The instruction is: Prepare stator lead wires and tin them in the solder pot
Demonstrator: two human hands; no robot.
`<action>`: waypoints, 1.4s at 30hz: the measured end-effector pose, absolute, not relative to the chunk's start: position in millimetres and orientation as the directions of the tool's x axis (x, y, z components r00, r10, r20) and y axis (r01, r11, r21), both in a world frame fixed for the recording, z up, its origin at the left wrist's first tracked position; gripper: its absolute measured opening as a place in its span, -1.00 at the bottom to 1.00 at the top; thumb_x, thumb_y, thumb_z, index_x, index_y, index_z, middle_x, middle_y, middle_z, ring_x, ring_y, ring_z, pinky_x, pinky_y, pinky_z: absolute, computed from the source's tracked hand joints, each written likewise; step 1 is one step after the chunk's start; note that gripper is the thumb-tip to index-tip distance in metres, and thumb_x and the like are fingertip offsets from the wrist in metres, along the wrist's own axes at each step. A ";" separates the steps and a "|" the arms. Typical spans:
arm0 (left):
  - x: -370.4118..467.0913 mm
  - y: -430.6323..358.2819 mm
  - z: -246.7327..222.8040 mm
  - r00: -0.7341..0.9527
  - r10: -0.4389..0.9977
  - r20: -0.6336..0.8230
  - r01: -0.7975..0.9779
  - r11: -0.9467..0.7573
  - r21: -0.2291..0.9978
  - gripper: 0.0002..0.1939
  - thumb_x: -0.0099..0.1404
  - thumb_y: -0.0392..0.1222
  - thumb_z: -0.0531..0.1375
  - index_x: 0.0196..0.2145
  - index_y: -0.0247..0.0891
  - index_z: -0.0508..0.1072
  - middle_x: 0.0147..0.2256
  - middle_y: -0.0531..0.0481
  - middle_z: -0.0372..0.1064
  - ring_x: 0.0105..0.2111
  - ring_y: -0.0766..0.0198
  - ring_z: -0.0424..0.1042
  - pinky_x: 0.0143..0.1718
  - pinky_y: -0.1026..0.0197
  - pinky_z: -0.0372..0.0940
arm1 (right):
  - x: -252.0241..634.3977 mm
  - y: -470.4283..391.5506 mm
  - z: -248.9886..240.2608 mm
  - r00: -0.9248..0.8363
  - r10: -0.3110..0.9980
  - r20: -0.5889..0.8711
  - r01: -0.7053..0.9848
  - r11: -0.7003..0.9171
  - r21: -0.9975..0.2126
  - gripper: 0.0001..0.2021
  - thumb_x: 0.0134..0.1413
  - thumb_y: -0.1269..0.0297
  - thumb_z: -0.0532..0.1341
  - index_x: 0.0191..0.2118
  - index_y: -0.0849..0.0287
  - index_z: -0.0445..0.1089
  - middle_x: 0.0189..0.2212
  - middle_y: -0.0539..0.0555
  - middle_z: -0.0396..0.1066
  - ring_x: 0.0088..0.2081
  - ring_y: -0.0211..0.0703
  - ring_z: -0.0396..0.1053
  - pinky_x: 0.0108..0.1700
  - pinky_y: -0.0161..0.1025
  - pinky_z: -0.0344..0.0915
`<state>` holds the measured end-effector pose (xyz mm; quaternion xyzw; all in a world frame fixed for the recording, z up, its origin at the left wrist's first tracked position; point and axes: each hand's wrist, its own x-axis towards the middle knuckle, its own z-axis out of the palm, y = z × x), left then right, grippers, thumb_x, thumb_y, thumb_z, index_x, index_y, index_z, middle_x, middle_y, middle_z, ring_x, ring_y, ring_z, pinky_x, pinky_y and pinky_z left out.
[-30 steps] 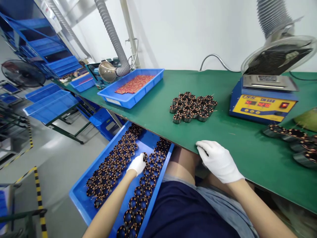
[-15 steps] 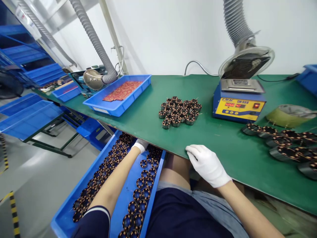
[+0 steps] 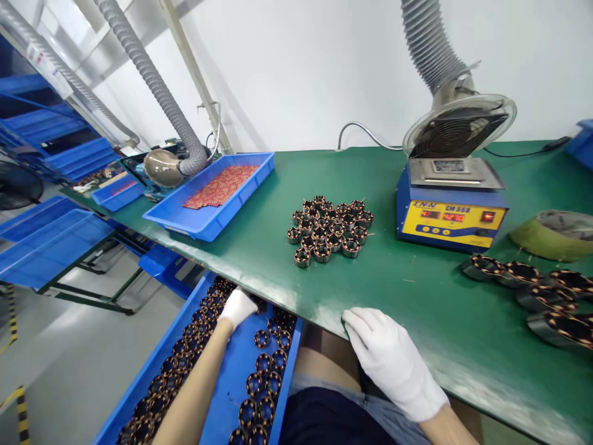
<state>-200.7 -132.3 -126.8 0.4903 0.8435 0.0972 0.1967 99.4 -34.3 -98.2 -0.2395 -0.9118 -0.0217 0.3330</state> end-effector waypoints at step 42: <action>-133.0 -211.0 -156.1 -0.506 0.682 -0.528 0.274 0.707 0.652 -0.53 0.45 0.08 0.03 0.14 -0.28 0.29 0.20 -0.22 0.21 0.20 0.00 0.19 0.23 -0.20 0.03 | 102.5 -26.0 -93.4 -0.667 0.450 0.594 0.366 0.892 -0.264 -0.51 0.39 0.27 -0.16 -0.32 0.27 0.49 -0.39 0.15 0.57 -0.37 -0.10 0.51 -0.26 -0.17 0.38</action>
